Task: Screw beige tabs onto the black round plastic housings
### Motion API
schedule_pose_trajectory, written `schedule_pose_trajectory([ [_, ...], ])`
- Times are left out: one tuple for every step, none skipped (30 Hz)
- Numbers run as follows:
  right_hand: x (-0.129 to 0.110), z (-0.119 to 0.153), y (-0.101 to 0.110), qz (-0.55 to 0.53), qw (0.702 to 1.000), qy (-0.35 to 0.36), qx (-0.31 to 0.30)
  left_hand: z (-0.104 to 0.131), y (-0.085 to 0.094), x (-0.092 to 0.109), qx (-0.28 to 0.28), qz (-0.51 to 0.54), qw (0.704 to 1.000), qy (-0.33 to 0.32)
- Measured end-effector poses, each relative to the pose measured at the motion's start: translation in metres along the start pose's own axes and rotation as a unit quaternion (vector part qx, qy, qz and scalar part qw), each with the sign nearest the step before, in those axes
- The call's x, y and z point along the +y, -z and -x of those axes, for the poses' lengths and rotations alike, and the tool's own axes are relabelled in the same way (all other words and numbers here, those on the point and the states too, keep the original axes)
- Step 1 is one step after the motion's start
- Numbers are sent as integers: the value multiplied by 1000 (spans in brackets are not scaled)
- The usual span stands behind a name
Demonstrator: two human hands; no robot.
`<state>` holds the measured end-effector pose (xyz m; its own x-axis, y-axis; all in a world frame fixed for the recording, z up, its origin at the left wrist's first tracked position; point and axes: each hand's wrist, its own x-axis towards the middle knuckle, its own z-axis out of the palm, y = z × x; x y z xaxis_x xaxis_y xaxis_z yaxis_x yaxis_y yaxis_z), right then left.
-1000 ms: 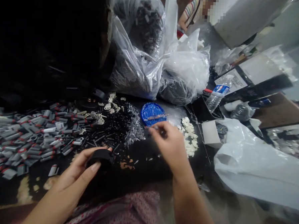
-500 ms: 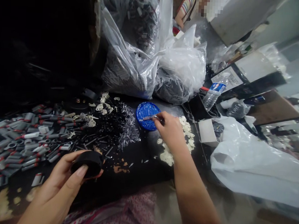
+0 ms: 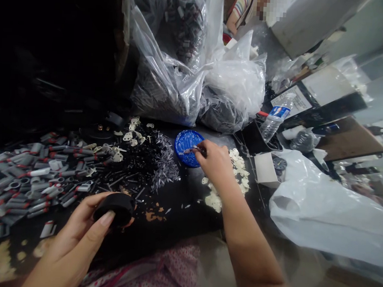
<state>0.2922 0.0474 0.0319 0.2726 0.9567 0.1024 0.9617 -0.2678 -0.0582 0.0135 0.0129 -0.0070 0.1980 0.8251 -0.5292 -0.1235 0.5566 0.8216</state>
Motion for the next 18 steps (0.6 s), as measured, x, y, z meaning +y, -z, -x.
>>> schedule_pose_trajectory([
  [0, 0, 1, 0, 1000, -1, 0, 0, 0, 0, 3, -1, 1000, -2],
  [0, -1, 2, 0, 1000, -4, 0, 0, 0, 0, 5, -2, 1000, -4],
  [1, -1, 3, 1, 1000, -8, 0, 0, 0, -1, 6, -2, 1000, -6],
  [1, -1, 4, 2, 1000, -12, 0, 0, 0, -1, 5, -2, 1000, -7],
  [2, -1, 5, 3, 1000, -16, -2, 0, 0, -1, 2, -3, 1000, -5],
  [3, -1, 5, 5, 1000, -17, -4, -1, 1, -2, 0, -3, 1000, -5],
  [4, -1, 5, 6, 1000, -18, -6, -1, 1, -3, -3, -2, 1000, -3],
  [4, 0, 3, 6, 1000, -18, -7, -2, 2, -3, -5, -1, 1000, -3],
  [5, 1, 1, 5, 1000, -18, -7, -2, 2, -4, -8, -1, 1000, -2],
  [6, 2, -1, 4, 1000, -19, -5, -3, 2, -4, -9, -2, 1000, -2],
  [6, 3, -4, 2, 1000, -20, -4, -3, 2, -4, -8, -1, 1000, -3],
  [6, 4, -6, -1, 1000, -20, -3, -3, 2, -4, -7, -1, 1000, -4],
  [6, 6, -7, -3, 1000, -20, -2, -3, 2, -3, -5, -1, 1000, -4],
  [7, 7, -7, -5, 1000, -21, -2, -3, 1, -3, -3, -2, 1000, -4],
  [7, 8, -7, -6, 1000, -23, -2, -2, 1, -2, -1, -3, 1000, -5],
  [8, 8, -6, -7, 1000, -26, -2, -2, 1, -2, -1, -5, 1000, -7],
  [8, 8, -4, -7, 1000, -29, -2, -2, 1, -2, -3, -5, 1000, -8],
  [9, 8, -3, -6, 999, -31, -3, -2, 1, -2, -4, -5, 1000, -8],
])
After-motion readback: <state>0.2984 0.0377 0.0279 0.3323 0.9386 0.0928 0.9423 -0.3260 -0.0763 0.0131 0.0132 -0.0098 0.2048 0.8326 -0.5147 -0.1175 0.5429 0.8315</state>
